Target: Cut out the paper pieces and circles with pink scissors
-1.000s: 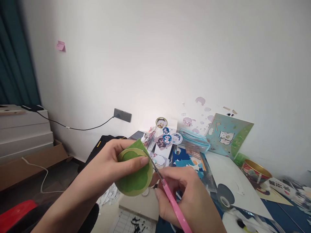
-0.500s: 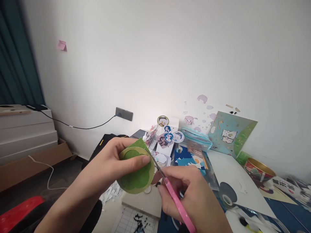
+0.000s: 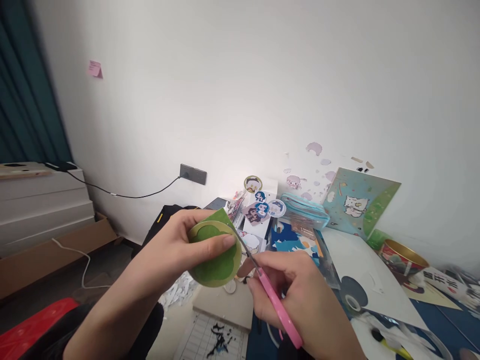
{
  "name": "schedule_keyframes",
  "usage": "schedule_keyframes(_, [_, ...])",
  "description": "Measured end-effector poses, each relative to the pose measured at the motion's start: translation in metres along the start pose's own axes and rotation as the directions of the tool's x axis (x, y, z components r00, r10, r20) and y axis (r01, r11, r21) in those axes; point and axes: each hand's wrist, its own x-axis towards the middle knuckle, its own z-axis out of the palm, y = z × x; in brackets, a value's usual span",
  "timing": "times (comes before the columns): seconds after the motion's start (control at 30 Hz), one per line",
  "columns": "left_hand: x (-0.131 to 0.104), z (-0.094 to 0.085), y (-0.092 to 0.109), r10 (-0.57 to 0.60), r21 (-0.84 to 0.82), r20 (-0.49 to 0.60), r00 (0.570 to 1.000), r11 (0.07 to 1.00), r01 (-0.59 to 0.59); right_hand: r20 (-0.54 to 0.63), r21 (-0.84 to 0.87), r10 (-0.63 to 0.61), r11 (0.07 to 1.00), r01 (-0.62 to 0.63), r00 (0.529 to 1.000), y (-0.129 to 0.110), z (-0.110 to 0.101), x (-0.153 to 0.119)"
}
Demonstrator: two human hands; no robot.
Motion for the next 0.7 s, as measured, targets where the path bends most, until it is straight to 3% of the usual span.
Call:
schedule_keyframes(0.4, [0.0005, -0.0015, 0.0002, 0.044, -0.062, -0.028, 0.999, 0.997, -0.046, -0.011, 0.221, -0.053, 0.974, 0.054, 0.999, -0.0072, -0.0009, 0.0014])
schedule_keyframes(0.7, [-0.0016, 0.0021, 0.0033, 0.008, 0.023, -0.004, 1.000, 1.000, -0.008, 0.018, 0.265, -0.069, 0.962, 0.062, 0.997, -0.0086, -0.0031, 0.0050])
